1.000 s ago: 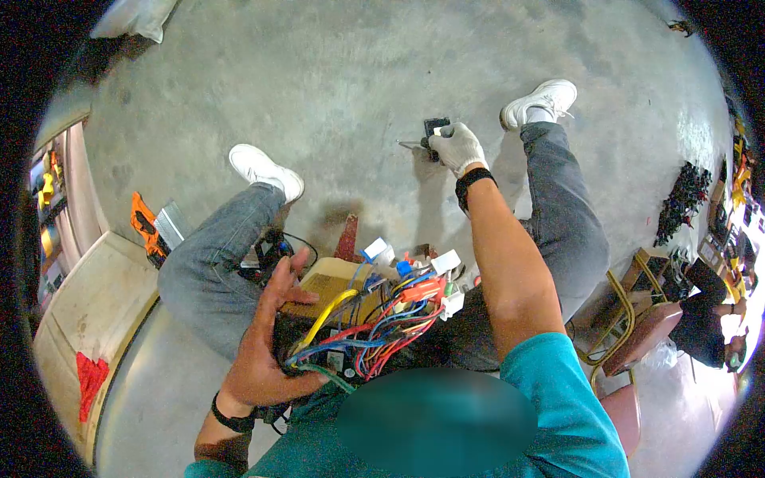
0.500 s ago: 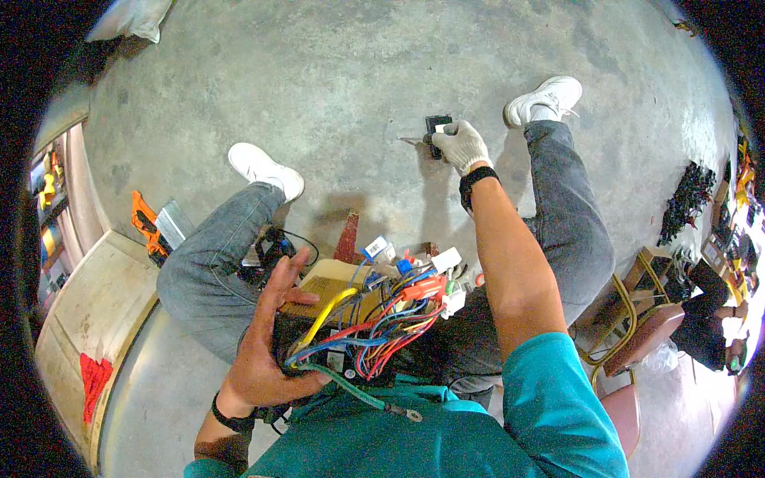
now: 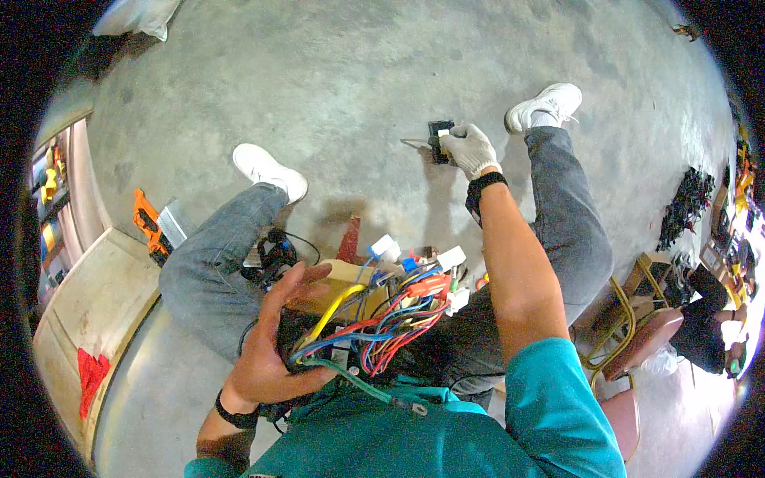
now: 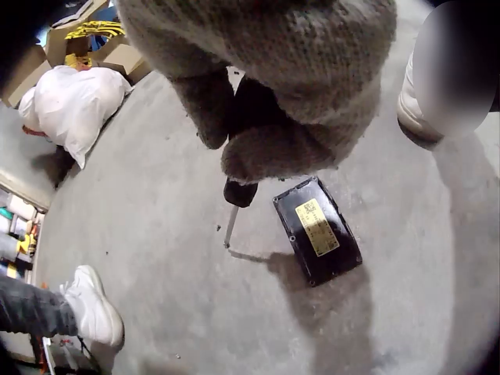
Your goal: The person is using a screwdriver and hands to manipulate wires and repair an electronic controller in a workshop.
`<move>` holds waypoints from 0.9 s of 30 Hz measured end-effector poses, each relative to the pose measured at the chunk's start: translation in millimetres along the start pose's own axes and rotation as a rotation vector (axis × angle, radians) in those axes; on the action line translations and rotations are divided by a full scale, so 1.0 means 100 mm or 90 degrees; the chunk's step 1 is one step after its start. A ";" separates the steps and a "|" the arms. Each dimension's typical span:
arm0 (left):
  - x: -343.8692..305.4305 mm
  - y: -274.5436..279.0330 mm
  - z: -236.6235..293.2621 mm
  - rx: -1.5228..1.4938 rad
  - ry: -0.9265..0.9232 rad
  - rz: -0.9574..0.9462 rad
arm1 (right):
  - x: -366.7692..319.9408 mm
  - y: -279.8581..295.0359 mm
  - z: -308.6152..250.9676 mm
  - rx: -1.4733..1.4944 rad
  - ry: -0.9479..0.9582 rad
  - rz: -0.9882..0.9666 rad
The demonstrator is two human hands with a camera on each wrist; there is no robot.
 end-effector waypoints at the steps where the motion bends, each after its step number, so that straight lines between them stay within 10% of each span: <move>1: -0.01 -0.01 0.00 0.001 -0.003 0.002 | -0.04 0.03 -0.07 0.000 0.004 0.000; 17: -0.24 -0.15 -0.06 -0.021 -0.025 0.036 | -1.73 1.13 -1.49 0.024 0.170 -0.114; 27: -0.58 -0.14 -0.21 0.103 -0.238 0.040 | -2.98 1.46 -1.70 0.154 0.269 -0.176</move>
Point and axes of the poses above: each hand's wrist, its own x-axis towards the middle knuckle, its own y-axis out of the back of the hand, z = x × y, the point moved 2 cm from there along x, towards the middle knuckle, and after that the axes turned 7 degrees about -x, right-handed, at the moved point
